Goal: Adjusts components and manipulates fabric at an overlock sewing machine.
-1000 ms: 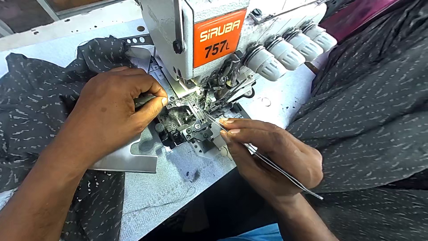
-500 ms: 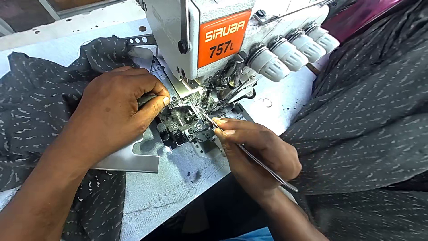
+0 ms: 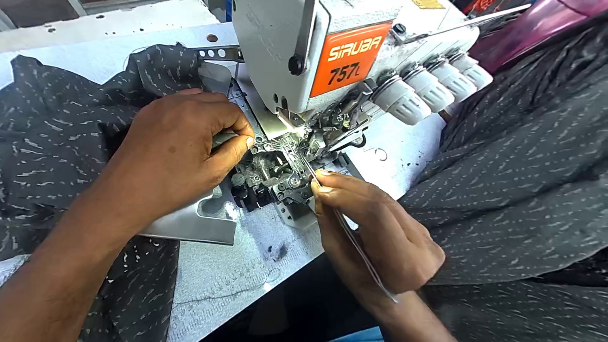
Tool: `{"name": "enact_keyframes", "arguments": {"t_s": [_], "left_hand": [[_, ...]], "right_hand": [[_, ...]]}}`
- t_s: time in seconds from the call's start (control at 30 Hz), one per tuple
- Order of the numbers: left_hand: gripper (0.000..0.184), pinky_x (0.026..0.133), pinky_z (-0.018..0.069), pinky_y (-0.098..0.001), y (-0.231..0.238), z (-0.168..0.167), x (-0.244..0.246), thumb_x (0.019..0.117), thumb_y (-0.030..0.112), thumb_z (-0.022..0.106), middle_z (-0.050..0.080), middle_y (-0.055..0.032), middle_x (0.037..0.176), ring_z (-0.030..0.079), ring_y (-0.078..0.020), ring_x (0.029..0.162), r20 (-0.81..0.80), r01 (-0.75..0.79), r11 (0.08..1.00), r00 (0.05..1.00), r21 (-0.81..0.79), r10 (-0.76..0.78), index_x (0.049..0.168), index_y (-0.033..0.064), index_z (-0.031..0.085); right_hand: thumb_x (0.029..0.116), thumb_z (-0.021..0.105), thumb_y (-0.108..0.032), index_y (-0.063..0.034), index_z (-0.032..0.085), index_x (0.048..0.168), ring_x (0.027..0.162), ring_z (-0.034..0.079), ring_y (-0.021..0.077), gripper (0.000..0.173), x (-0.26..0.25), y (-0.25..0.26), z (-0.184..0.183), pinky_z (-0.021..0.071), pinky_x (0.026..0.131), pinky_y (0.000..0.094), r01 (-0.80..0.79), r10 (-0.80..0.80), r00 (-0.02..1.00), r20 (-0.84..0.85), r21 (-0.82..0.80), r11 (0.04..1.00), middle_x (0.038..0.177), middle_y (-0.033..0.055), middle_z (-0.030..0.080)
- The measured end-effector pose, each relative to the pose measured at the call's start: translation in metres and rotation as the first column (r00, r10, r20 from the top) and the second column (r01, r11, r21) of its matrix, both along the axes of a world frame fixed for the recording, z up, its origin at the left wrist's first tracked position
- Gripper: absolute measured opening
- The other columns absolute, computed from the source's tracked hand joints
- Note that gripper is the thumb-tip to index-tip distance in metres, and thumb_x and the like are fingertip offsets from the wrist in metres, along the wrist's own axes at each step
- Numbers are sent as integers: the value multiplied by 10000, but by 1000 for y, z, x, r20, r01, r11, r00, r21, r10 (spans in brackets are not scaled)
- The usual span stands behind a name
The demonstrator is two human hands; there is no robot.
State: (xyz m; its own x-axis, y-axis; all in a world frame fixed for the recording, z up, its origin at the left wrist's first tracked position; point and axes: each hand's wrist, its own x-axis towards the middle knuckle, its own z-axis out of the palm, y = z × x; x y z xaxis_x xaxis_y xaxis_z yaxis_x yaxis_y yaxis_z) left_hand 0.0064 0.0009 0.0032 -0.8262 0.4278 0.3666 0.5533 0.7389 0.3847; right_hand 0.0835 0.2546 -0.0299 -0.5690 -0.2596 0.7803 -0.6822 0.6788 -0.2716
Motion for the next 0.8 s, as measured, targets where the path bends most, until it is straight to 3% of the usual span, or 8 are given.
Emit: {"name": "enact_keyframes", "arguments": {"t_s": [0.2, 0.43, 0.57, 0.67, 0.73, 0.8], "left_hand": [[225, 690, 452, -322, 0, 0, 0, 983, 363, 544, 630, 96, 869, 582, -70, 820, -3, 8, 1000, 1000, -6, -8, 946, 236, 727], [236, 697, 460, -348, 0, -1, 0, 997, 355, 528, 628, 81, 868, 600, -95, 846, -14, 10, 1000, 1000, -22, -11, 952, 232, 724], [251, 703, 477, -352, -1, -1, 0, 1018, 346, 507, 626, 69, 876, 608, -108, 860, -25, 31, 999, 999, -24, -32, 977, 217, 719], [253, 719, 490, -352, 0, 1, 0, 1036, 319, 506, 626, 43, 901, 612, -123, 871, -38, 44, 999, 998, -8, -44, 1009, 185, 718], [248, 725, 499, -350, 2, 3, 0, 1055, 302, 502, 628, 27, 921, 616, -132, 876, -51, 47, 999, 998, -2, -47, 1035, 165, 708], [241, 758, 510, -375, 3, 5, 3, 1069, 279, 501, 650, -9, 957, 632, -175, 925, -67, 44, 999, 997, -30, -46, 1063, 140, 697]], "right_hand": [[917, 717, -20, -43, 659, 951, 1071, 733, 194, 72, 10, 0, 4, 631, 911, 298, 8, -9, 1000, 7, 48, 999, 1027, 90, 750], [899, 718, -11, -27, 715, 945, 1066, 734, 211, 48, 4, -8, 4, 622, 923, 317, 54, -56, 998, 14, 65, 996, 1032, 113, 756], [930, 719, -92, -118, 599, 1014, 1112, 692, 200, 149, 28, 10, 1, 621, 959, 388, -147, 147, 989, 7, -18, 989, 1082, 29, 681], [991, 603, -99, -120, 587, 1025, 1165, 648, 227, 43, 34, 13, -5, 577, 1031, 432, -396, 408, 911, 66, -141, 907, 1079, 38, 625], [1026, 562, -151, -117, 619, 1058, 1038, 659, 201, 73, 37, 1, -7, 584, 951, 380, -435, 461, 880, 113, -196, 879, 1015, 53, 616], [1045, 566, -298, -152, 651, 1117, 855, 611, 123, 184, 38, -23, 0, 521, 752, 247, -301, 312, 931, 191, -88, 950, 950, 25, 610]]}}
